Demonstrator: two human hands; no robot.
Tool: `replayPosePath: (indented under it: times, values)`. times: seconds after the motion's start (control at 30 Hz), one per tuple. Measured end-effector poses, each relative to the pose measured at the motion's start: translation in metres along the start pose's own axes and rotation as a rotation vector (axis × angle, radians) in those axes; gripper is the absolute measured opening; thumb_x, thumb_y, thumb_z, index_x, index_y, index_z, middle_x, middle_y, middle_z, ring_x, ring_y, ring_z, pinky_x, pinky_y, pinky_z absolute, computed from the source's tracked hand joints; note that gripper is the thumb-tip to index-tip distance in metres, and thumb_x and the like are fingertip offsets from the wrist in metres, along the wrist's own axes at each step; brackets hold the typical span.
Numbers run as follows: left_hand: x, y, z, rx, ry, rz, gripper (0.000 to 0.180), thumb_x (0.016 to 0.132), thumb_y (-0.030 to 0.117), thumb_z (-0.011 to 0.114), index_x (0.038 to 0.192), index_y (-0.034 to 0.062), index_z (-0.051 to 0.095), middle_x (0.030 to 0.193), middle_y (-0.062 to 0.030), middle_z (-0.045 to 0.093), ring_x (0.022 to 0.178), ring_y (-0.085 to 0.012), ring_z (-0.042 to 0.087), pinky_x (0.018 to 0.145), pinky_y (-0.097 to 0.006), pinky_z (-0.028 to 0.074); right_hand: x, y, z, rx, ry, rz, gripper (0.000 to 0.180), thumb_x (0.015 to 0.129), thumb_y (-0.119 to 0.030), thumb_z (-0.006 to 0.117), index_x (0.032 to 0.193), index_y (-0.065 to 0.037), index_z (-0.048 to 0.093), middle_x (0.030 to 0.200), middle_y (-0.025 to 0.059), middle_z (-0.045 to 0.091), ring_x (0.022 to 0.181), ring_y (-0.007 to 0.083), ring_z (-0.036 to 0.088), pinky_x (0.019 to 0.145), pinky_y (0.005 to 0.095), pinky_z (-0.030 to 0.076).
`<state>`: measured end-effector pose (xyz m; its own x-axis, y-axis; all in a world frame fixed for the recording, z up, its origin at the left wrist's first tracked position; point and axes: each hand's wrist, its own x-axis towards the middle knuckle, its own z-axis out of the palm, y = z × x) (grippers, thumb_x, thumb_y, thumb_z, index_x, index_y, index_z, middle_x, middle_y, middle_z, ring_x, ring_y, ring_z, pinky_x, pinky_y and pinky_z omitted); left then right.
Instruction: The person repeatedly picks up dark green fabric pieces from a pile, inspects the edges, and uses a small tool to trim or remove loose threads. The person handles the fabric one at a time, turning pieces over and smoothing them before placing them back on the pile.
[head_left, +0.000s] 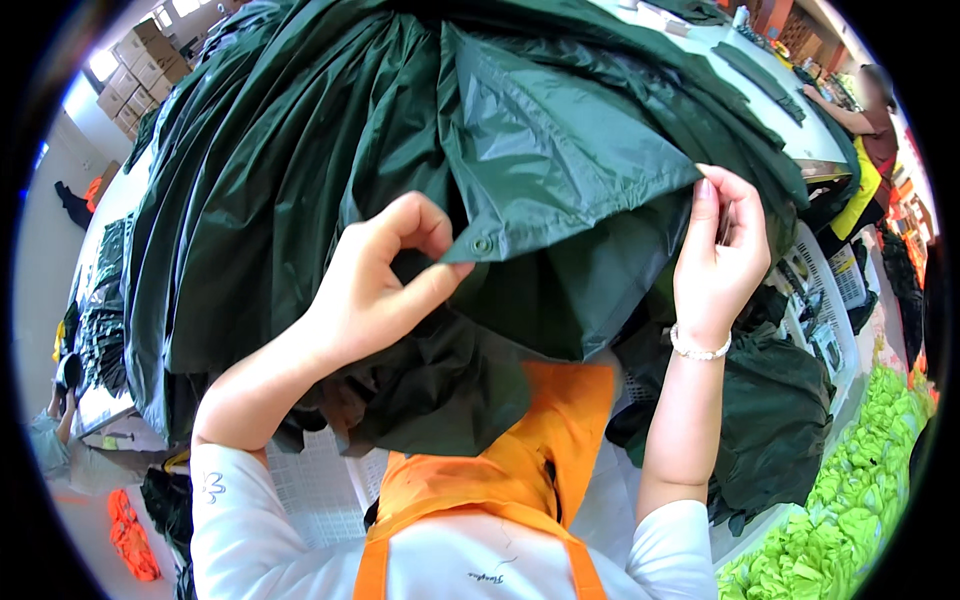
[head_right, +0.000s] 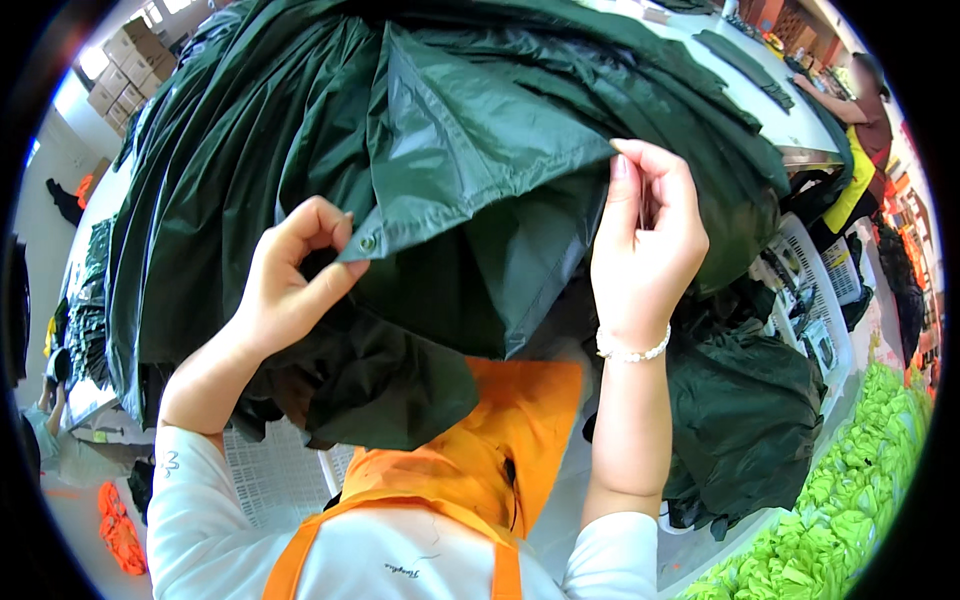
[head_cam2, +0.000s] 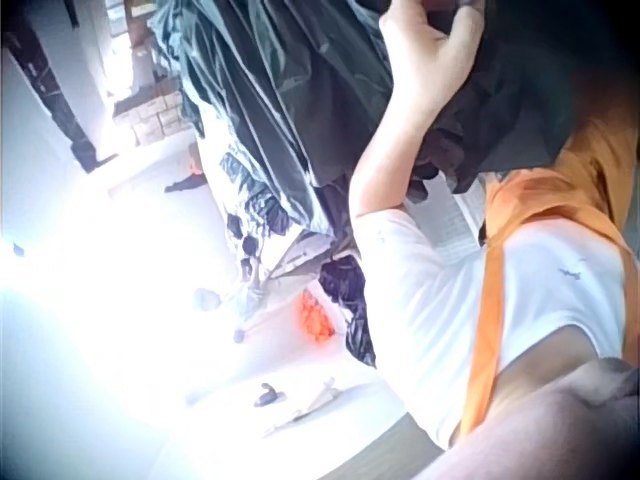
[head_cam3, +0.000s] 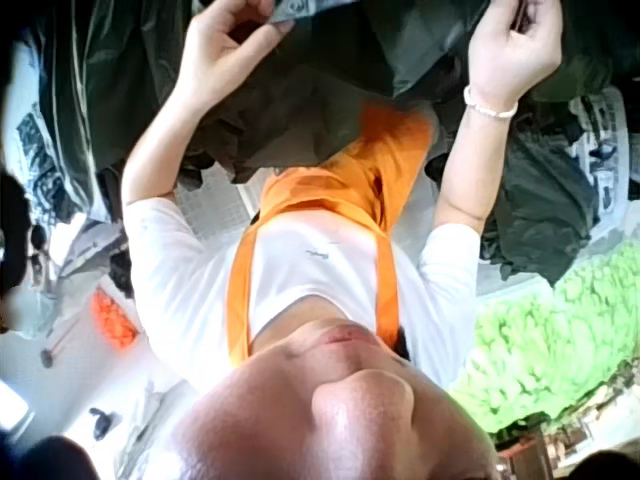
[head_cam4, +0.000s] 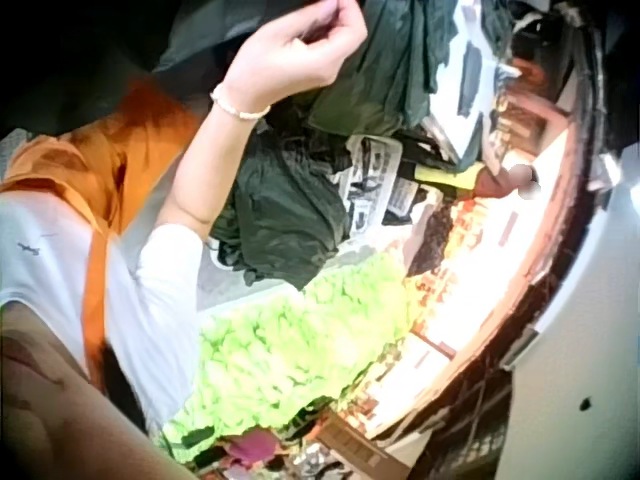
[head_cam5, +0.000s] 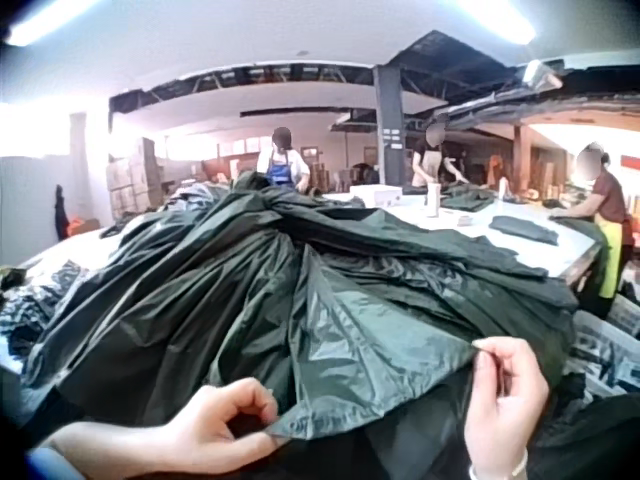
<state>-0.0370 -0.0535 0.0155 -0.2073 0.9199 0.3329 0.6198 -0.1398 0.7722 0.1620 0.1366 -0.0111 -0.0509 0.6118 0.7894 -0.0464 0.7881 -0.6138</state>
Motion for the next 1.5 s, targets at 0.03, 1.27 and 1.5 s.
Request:
replayPosePath:
  times: [0.03, 1.27, 1.5]
  values:
    - [0.002, 0.005, 0.000, 0.031, 0.005, 0.019, 0.020, 0.079, -0.001, 0.065, 0.088, 0.0017, 0.048, 0.082, -0.0022, 0.053, 0.080, -0.0073, 0.050, 0.077, -0.022, 0.043, 0.005, 0.000, -0.002, -0.029, 0.001, -0.013, 0.007, 0.092, -0.001, 0.061, 0.099, 0.002, 0.063, 0.086, -0.0002, 0.062, 0.074, 0.0029, 0.055, 0.066, 0.0175, 0.046]
    - [0.040, -0.012, -0.008, -0.446, -0.121, -0.310, 0.024, 0.088, 0.016, 0.062, 0.081, -0.0073, 0.062, 0.085, -0.0017, 0.060, 0.083, -0.0087, 0.051, 0.081, -0.024, 0.038, -0.013, -0.029, 0.040, -0.061, -0.529, -0.198, 0.060, 0.068, 0.006, 0.078, 0.113, -0.003, 0.038, 0.114, 0.0133, 0.044, 0.080, 0.0217, 0.061, 0.068, 0.0278, 0.059]
    - [0.042, -0.016, -0.003, -0.412, -0.079, -0.302, 0.027, 0.086, 0.017, 0.060, 0.083, -0.0096, 0.065, 0.091, -0.0083, 0.065, 0.091, -0.0140, 0.056, 0.091, -0.028, 0.040, -0.019, -0.049, 0.018, -0.083, -0.772, -0.215, 0.040, 0.077, 0.012, 0.063, 0.114, 0.001, 0.052, 0.107, 0.0147, 0.049, 0.086, 0.0231, 0.060, 0.072, 0.0310, 0.054]
